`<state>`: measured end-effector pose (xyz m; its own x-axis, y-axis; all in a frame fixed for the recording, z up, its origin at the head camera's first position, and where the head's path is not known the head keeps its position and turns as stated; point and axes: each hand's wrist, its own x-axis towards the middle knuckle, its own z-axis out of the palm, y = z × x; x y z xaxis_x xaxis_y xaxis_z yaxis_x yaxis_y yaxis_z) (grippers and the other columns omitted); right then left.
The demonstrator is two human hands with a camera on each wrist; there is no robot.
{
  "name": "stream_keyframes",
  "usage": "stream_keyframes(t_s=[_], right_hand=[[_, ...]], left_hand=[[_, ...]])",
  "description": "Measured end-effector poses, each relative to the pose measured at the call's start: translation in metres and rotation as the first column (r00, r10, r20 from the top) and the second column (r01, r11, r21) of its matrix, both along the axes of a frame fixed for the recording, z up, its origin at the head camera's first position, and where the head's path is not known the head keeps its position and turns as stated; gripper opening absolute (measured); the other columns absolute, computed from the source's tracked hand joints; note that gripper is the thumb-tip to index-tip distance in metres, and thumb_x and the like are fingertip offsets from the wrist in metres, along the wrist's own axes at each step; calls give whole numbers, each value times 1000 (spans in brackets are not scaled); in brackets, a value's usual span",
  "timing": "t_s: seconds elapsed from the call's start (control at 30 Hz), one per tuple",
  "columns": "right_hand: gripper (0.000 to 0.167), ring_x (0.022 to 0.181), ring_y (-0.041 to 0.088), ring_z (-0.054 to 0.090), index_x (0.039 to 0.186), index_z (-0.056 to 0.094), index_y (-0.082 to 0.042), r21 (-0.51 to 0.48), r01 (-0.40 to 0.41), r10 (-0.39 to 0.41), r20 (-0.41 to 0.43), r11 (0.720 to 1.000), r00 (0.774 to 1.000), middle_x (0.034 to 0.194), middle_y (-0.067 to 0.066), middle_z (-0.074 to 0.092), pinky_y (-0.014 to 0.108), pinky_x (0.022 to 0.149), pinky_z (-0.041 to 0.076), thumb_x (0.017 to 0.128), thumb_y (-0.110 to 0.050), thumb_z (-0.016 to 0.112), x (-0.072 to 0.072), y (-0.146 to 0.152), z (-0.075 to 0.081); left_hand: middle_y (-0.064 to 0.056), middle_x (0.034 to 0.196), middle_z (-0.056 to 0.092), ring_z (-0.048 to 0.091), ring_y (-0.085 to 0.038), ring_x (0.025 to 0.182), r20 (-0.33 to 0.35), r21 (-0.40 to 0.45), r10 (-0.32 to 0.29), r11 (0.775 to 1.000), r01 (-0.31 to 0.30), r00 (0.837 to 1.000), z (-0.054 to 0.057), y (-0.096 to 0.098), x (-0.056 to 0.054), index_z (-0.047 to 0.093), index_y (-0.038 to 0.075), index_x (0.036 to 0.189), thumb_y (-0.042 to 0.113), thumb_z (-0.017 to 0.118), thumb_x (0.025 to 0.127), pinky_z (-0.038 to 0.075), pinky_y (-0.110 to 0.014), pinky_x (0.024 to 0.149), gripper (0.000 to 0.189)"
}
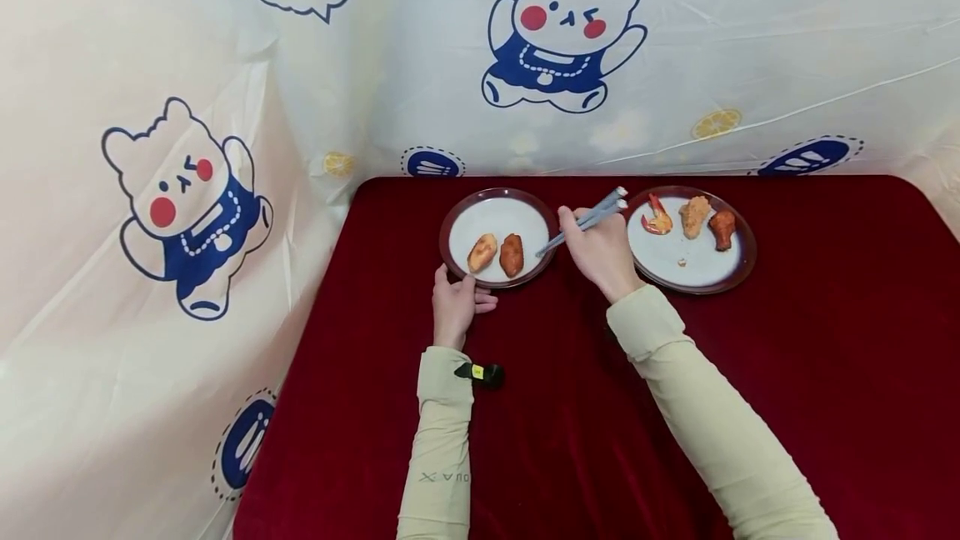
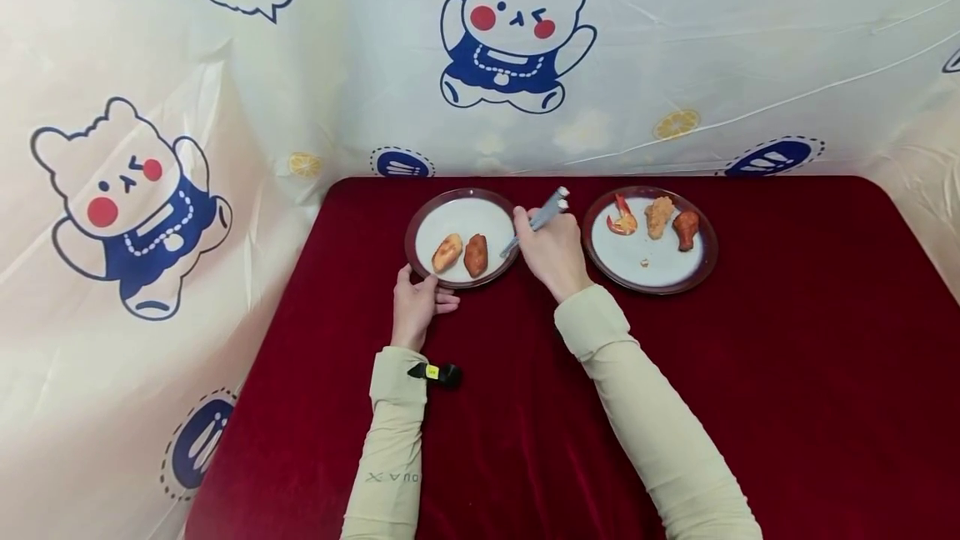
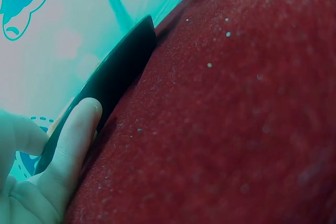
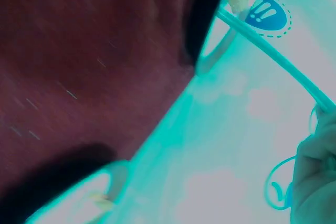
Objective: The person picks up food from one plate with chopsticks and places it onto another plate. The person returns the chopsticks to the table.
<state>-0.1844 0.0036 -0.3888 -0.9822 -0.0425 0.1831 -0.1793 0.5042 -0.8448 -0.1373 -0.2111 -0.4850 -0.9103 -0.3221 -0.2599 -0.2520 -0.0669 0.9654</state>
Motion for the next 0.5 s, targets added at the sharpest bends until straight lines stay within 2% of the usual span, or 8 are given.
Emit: stream_keyframes(t_s=[0.1,0.23,0.37,0.5], right_hand=[[47,43,19,30,55,44,-10,132,-87,91,-27,987,995,45,-1,30,28,43,28,97,-28,54,-4,-9,10],[42,45,19,39,57,51,-11,291,-168,179,-10,942,984,46,0,37,27,47,35,96,-23,55,-8,-18,20],[42,48,21,44,59,54,-13,378,-151,162,1,913,987,49,0,40,28,44,36,97,-30,53,-10,-22,24],[48,45,20,35,57,45,-14,360,-118,121,15,925,993,49,-1,31,27,39,26,99,-37,49,-11,-18,24]], left_hand=[[-20,86,69,71,-20,60,0,-1,-2,1000,2,1000,1,-1,0,9,12,156,14,46,99,64,-36,61,68],[-20,86,69,71,-20,60,-2,-3,-5,1000,5,1000,2,-1,0,9,12,156,15,46,99,64,-36,62,68],[-20,87,69,71,-21,61,4,0,-4,1000,4,1000,1,-2,0,9,13,156,14,46,99,64,-36,62,68],[-20,89,70,71,-21,62,18,7,-12,1000,11,1000,1,-2,0,8,14,156,14,45,99,64,-36,63,68]])
